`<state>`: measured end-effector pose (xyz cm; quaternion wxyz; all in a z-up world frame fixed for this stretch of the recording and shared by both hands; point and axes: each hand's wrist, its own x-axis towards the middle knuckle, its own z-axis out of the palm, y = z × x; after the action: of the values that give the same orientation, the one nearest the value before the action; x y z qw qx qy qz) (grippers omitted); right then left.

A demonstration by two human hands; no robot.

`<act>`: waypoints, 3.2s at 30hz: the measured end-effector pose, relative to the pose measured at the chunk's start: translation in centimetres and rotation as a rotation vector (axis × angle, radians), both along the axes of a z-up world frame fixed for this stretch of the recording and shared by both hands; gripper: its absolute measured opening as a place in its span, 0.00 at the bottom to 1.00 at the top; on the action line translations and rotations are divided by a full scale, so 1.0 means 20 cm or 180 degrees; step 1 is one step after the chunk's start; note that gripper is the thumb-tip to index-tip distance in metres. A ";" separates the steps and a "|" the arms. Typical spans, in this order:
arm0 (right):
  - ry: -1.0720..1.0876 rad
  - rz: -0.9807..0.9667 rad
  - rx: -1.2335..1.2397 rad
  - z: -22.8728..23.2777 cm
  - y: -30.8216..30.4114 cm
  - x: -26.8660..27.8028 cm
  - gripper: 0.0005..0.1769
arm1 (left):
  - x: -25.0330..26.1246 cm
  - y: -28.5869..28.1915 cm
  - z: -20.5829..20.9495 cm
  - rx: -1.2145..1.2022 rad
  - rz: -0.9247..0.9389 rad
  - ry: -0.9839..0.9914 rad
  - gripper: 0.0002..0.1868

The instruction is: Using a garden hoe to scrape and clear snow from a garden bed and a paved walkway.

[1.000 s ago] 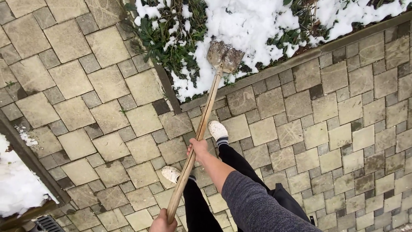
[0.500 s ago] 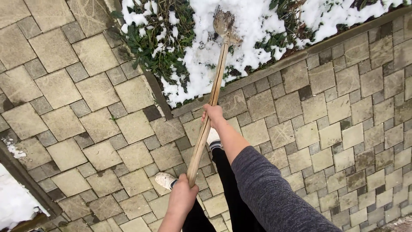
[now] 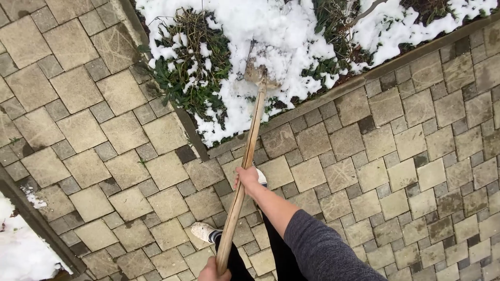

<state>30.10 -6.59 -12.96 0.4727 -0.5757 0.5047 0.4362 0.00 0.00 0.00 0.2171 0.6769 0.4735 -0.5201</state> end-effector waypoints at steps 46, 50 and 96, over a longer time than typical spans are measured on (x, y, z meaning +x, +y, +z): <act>-0.0488 0.1609 0.0308 0.54 1.57 -2.02 0.09 | -1.87 1.14 1.10 -0.0681 0.2021 -0.1273 0.09; -0.0260 0.1999 0.0518 0.61 1.91 -2.35 0.09 | -2.18 1.28 1.32 -0.0631 0.2547 -0.1443 0.11; -0.0404 0.2929 0.0491 0.84 2.63 -2.51 0.22 | -2.14 1.82 1.27 -0.1168 0.4677 -0.1568 0.12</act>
<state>-20.08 45.91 3.80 0.3016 -0.7284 0.1332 0.6007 -42.77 36.31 25.35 0.7109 0.2404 0.6439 -0.1489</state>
